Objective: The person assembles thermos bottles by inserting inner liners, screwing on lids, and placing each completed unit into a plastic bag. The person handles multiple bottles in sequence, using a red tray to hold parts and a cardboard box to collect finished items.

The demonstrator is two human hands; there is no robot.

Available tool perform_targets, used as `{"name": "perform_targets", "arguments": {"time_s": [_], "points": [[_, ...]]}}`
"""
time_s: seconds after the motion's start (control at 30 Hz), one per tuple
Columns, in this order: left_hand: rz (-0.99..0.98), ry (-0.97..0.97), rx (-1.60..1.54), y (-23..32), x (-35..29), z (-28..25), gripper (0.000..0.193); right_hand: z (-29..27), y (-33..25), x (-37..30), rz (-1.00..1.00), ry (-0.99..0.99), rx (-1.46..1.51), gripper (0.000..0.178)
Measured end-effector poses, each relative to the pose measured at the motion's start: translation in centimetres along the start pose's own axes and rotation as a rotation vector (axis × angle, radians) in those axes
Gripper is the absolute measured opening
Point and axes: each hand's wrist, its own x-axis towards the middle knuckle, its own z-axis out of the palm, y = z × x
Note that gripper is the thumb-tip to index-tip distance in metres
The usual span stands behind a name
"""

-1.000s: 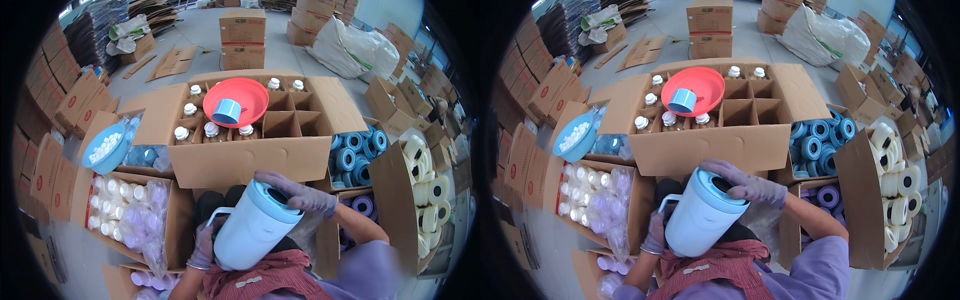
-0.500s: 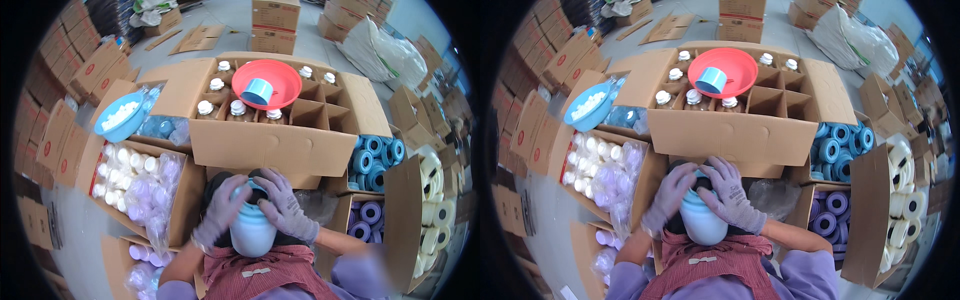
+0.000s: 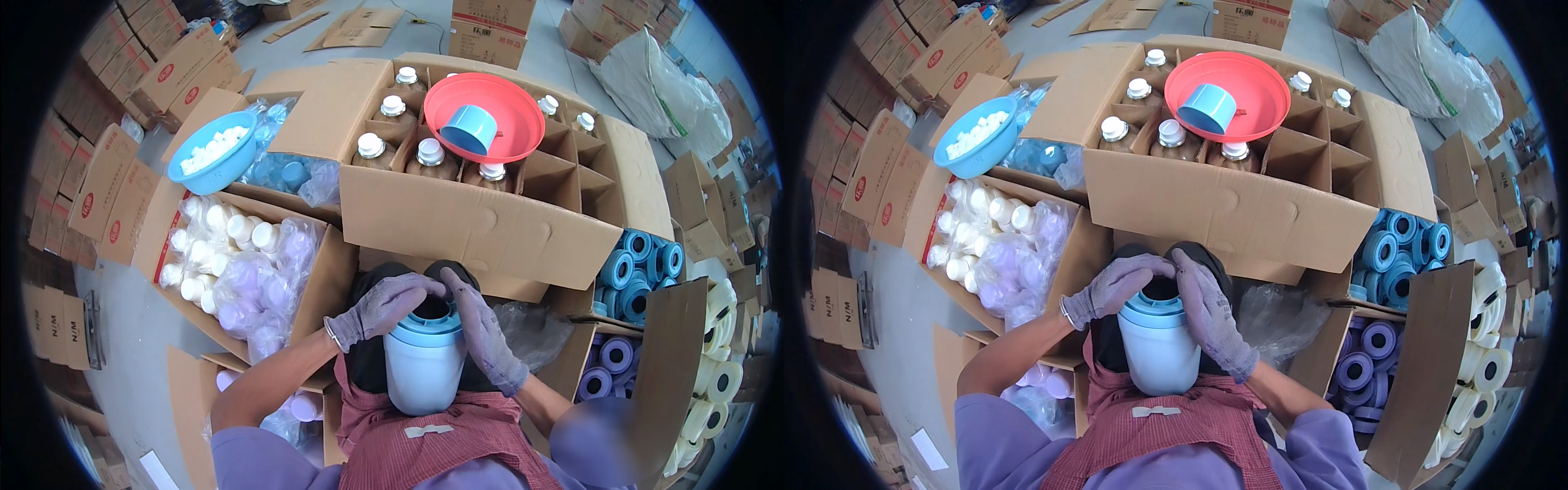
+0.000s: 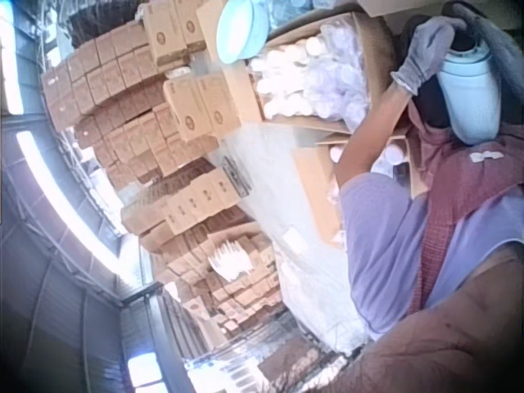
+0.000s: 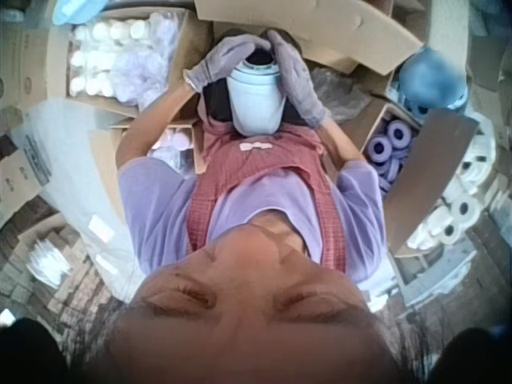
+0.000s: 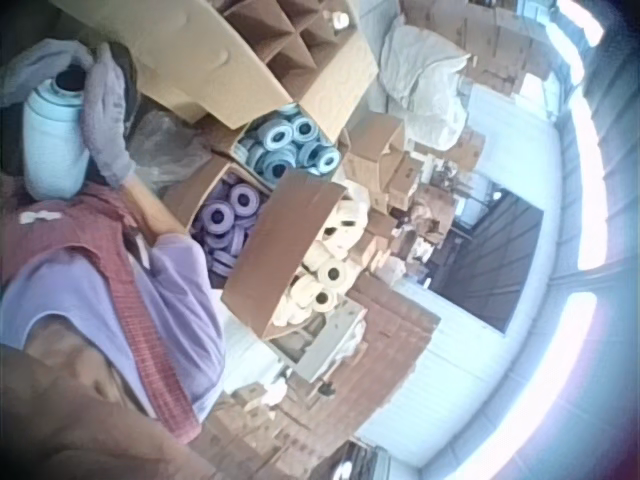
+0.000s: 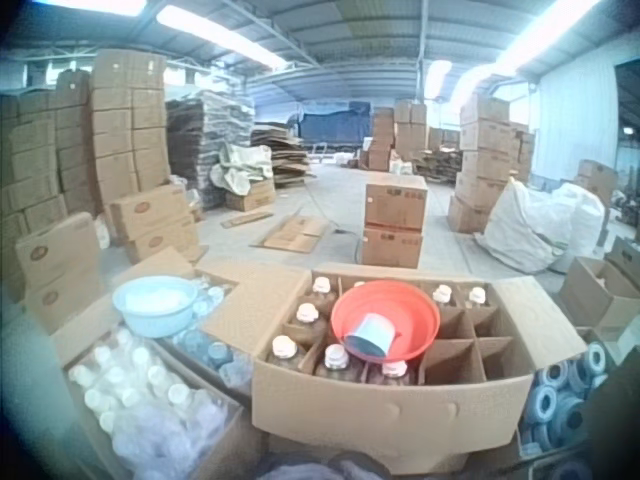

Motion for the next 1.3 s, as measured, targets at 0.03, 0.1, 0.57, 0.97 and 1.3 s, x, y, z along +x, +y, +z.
{"name": "perform_targets", "arguments": {"time_s": [0.03,0.1,0.57,0.97,1.3], "points": [[-0.024,-0.012,0.015,0.0,0.2,-0.1,0.029,-0.6,-0.3,0.4,0.031,-0.006,0.025,0.041],[-0.076,-0.027,0.051,0.6,0.0,-0.3,0.031,-1.7,0.0,1.5,0.271,-0.092,0.318,0.042],[-0.233,0.287,-0.328,1.4,0.1,2.3,0.037,-14.6,15.2,24.7,0.184,-0.234,-0.977,0.036],[-0.163,0.167,-0.247,-1.1,0.8,1.6,0.04,-17.7,15.9,25.0,0.377,0.188,-0.458,0.029],[-0.263,0.219,-0.436,3.7,1.1,7.8,0.03,-13.2,-2.8,3.3,0.89,-0.54,0.474,0.044]]}}
